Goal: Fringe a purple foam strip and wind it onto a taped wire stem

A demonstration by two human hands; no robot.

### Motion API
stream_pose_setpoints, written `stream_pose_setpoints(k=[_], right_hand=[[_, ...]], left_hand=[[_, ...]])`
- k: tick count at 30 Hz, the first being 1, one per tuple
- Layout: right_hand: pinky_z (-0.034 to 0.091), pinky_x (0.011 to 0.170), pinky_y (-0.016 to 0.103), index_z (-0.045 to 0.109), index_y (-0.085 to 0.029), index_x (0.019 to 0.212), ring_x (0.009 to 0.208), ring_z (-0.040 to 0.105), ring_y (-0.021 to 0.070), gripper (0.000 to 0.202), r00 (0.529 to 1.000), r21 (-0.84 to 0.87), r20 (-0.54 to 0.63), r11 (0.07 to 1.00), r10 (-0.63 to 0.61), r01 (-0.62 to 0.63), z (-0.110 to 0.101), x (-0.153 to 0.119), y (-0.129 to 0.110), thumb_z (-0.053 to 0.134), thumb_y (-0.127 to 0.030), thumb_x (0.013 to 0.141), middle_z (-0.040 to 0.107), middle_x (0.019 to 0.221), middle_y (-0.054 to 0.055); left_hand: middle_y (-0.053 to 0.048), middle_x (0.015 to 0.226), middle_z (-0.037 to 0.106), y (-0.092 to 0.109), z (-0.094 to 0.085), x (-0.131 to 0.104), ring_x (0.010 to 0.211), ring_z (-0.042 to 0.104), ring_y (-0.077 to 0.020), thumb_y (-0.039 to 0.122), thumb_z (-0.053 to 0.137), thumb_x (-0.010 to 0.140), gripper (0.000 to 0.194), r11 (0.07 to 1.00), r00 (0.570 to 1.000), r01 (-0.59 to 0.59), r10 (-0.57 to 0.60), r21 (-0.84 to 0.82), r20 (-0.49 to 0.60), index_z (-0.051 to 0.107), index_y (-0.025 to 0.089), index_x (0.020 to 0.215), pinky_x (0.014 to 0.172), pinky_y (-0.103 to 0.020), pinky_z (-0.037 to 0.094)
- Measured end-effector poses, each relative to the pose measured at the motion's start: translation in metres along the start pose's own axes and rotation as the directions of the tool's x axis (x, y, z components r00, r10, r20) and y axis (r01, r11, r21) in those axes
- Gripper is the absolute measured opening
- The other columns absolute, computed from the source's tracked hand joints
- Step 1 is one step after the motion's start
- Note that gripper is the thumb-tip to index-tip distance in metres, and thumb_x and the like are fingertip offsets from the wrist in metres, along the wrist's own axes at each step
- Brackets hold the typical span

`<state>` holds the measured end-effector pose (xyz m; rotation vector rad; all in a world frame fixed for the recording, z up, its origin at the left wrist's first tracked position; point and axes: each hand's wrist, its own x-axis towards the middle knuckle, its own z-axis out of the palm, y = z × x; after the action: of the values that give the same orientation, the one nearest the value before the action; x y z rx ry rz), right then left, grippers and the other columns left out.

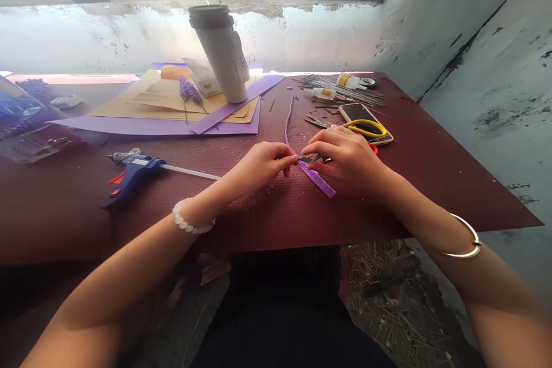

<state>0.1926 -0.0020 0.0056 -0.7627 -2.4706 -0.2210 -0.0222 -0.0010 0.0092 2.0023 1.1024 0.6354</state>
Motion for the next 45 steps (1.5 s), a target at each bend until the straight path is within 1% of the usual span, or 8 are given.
stream_pose_setpoints(k=[9,16,21,26,30,35,39,45], right_hand=[[0.038,0.067,0.031,0.072,-0.017,0.092,0.075,0.06,0.0169,0.034,0.995,-0.219,0.07,0.972,-0.073,0.086,0.0,0.0,-0.008,0.04,-0.025,0.103,0.074,0.084,0.007],[0.041,0.072,0.03,0.071,-0.018,0.095,0.08,0.061,0.0158,0.031,0.978,-0.33,-0.013,0.924,-0.21,0.194,-0.001,-0.002,-0.009,0.041,-0.018,0.102,0.074,0.088,0.005],[0.043,0.077,0.031,0.068,-0.02,0.085,0.08,0.056,0.0146,0.021,0.929,-0.437,-0.137,0.863,-0.343,0.254,0.002,0.0,-0.009,0.052,-0.014,0.097,0.071,0.085,0.002],[0.043,0.087,0.033,0.067,-0.02,0.085,0.08,0.058,0.0136,0.021,0.924,-0.455,-0.122,0.848,-0.363,0.273,0.005,0.001,-0.007,0.052,-0.012,0.097,0.072,0.084,0.001],[0.042,0.093,0.033,0.067,-0.02,0.082,0.07,0.059,0.0122,0.024,0.967,-0.31,-0.118,0.933,-0.227,0.181,0.008,0.0,-0.004,0.05,-0.018,0.099,0.073,0.077,-0.001],[0.042,0.082,0.034,0.066,-0.019,0.076,0.07,0.058,0.0151,0.022,0.991,0.064,-0.061,0.991,0.121,-0.117,0.011,0.005,0.0,0.058,-0.027,0.094,0.071,0.074,0.002],[0.039,0.071,0.031,0.066,-0.018,0.074,0.07,0.054,0.0156,0.015,0.933,0.301,0.148,0.884,0.328,-0.358,0.006,0.013,0.001,0.065,-0.027,0.086,0.068,0.073,0.003],[0.037,0.064,0.03,0.063,-0.015,0.073,0.063,0.05,0.013,0.024,0.858,0.504,0.311,0.694,0.409,-0.514,0.002,0.018,0.003,0.065,-0.037,0.082,0.062,0.065,0.001]], left_hand=[[0.003,0.054,0.054,0.005,0.001,0.001,0.044,0.042,-0.0063,0.023,0.057,0.088,0.023,0.966,0.985,0.148,-0.125,-0.214,0.117,0.06,0.015,0.067,0.044,-0.02,0.033],[0.003,0.055,0.053,0.004,0.0,0.001,0.042,0.039,-0.0042,0.02,0.054,0.09,0.026,0.939,0.983,0.174,-0.149,-0.298,0.106,0.058,0.014,0.065,0.042,-0.02,0.028],[0.004,0.054,0.053,0.003,0.001,0.002,0.042,0.038,-0.0045,0.02,0.054,0.089,0.023,0.958,0.985,0.173,-0.162,-0.227,0.065,0.061,0.014,0.068,0.044,-0.021,0.029],[0.004,0.054,0.056,0.002,0.005,0.001,0.051,0.045,-0.0075,0.023,0.057,0.088,0.03,0.998,0.996,0.055,-0.055,0.007,-0.066,0.058,0.016,0.06,0.056,-0.022,0.036],[0.003,0.061,0.063,0.003,0.006,-0.003,0.059,0.053,-0.01,0.023,0.057,0.09,0.026,0.976,0.994,-0.004,0.028,0.216,-0.109,0.062,0.016,0.065,0.062,-0.023,0.038],[0.002,0.064,0.067,0.004,0.005,-0.005,0.057,0.054,-0.0104,0.022,0.056,0.092,0.02,0.914,0.99,-0.05,0.098,0.403,-0.099,0.068,0.018,0.075,0.06,-0.024,0.037],[-0.002,0.073,0.073,-0.001,0.007,-0.003,0.062,0.061,-0.0121,0.02,0.055,0.092,0.017,0.855,0.967,-0.168,0.239,0.49,-0.086,0.069,0.017,0.082,0.061,-0.023,0.04],[-0.006,0.08,0.076,-0.008,0.01,-0.004,0.068,0.069,-0.0165,0.028,0.05,0.097,0.025,0.742,0.927,-0.254,0.369,0.62,-0.061,0.069,0.016,0.087,0.061,-0.025,0.043]])
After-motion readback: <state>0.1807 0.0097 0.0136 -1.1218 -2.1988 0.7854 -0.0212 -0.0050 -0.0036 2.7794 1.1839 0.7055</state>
